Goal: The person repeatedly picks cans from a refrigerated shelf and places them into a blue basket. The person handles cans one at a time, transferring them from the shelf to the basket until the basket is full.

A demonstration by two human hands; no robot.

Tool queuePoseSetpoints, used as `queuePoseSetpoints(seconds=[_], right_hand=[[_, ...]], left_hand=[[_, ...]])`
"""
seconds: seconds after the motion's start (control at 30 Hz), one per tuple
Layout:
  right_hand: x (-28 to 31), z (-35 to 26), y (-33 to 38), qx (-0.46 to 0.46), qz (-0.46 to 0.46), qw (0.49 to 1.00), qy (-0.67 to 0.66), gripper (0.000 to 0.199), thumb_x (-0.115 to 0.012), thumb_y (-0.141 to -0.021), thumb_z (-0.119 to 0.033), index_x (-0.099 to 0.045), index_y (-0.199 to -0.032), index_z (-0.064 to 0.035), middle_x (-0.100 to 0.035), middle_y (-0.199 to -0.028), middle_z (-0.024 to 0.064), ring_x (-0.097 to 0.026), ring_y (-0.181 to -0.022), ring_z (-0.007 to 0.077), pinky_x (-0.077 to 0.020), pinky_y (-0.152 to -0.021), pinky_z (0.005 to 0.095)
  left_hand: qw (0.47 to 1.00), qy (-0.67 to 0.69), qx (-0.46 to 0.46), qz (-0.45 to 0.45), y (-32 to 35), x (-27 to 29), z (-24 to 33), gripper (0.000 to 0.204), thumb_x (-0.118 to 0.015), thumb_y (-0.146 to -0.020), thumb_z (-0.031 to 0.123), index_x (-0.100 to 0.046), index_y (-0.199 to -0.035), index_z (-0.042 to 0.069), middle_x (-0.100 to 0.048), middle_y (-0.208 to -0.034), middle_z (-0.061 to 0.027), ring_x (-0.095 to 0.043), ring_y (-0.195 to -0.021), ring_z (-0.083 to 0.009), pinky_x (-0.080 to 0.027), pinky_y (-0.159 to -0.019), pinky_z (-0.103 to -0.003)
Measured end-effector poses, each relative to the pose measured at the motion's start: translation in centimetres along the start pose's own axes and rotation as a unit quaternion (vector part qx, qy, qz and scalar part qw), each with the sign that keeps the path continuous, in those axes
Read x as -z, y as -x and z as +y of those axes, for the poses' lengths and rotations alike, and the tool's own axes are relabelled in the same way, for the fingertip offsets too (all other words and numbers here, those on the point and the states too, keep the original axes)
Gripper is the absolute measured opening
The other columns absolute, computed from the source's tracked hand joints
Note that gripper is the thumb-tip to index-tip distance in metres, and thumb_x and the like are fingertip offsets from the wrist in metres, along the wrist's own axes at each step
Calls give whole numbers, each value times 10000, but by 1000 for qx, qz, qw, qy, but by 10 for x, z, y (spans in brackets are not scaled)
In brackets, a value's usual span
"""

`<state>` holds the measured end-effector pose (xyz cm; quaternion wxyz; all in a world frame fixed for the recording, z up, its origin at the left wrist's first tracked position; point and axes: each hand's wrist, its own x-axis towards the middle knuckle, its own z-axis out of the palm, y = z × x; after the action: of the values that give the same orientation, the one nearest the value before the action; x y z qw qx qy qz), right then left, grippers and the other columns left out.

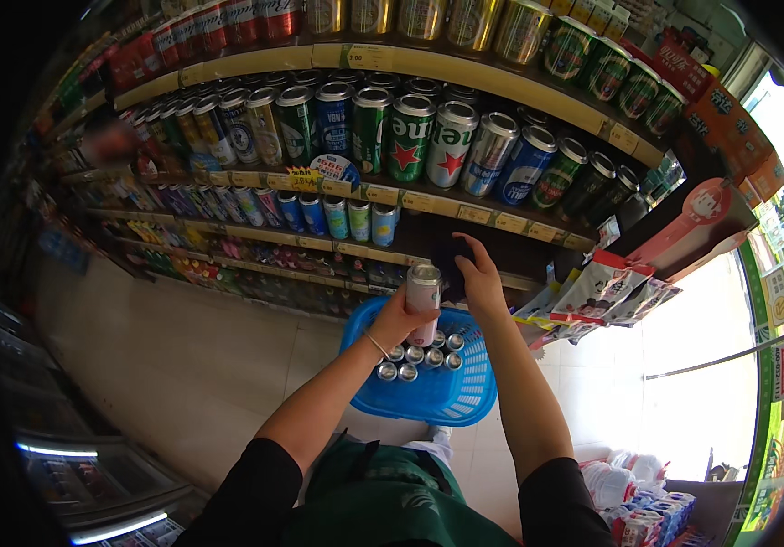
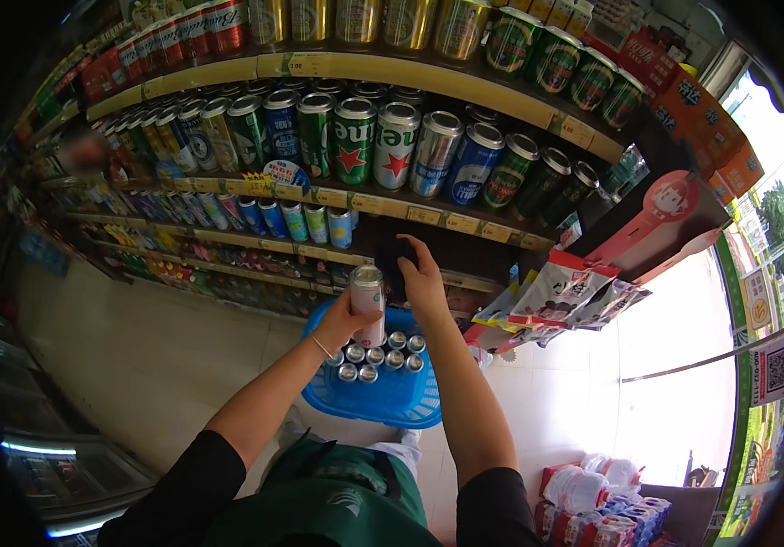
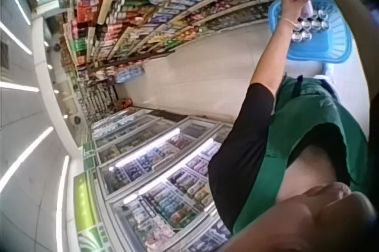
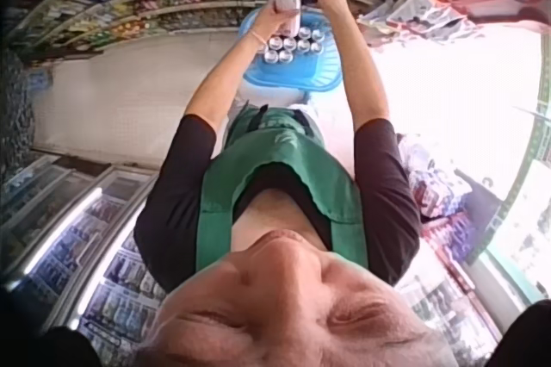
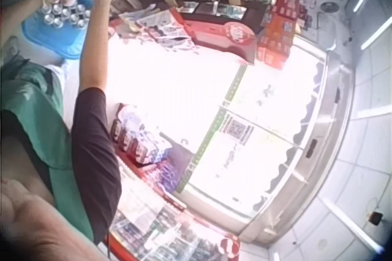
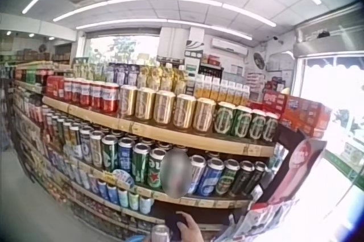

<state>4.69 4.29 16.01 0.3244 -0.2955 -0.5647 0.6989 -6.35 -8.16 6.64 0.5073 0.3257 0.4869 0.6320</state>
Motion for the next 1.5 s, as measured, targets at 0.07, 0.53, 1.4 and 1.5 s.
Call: queuePoseSetpoints(seconds=[0.07,0.53,1.4,1.5], right_hand=[[6,0,9,-65,-18,985,-157,443,-426,-899,-12,-521,-1322,-103,-588,-1202,129,-601,-1064,211,-485,-899,289],[-36,25,-16,203,-5,903,379,503,-562,-897,-180,-465,-1390,-148,-281,-1516,186,-325,-1369,353,-313,-1086,446],[-69,14,42,262,27,811,522,563,-555,-917,-202,-386,-1417,-7,-236,-1518,243,-254,-1389,427,-294,-1108,467],[-36,-8,2,143,5,892,428,482,-630,-889,-292,-549,-1281,-24,-535,-1308,192,-570,-1117,370,-485,-926,424]], left_hand=[[991,119,60,10,5,1,11,546,-634,-912,406,-437,-1320,102,-594,-1185,-75,-603,-1062,-207,-516,-883,-388],[948,291,125,-24,12,-8,35,632,-362,-947,632,-542,-1236,100,-658,-1007,-68,-675,-836,-183,-573,-687,-317],[916,371,150,-23,15,8,29,410,-416,-1008,404,-522,-1260,98,-626,-1117,-76,-635,-984,-225,-546,-809,-367],[937,304,144,-97,23,-12,45,550,-450,-953,561,-553,-1206,84,-653,-1030,-92,-672,-883,-200,-578,-756,-347]])
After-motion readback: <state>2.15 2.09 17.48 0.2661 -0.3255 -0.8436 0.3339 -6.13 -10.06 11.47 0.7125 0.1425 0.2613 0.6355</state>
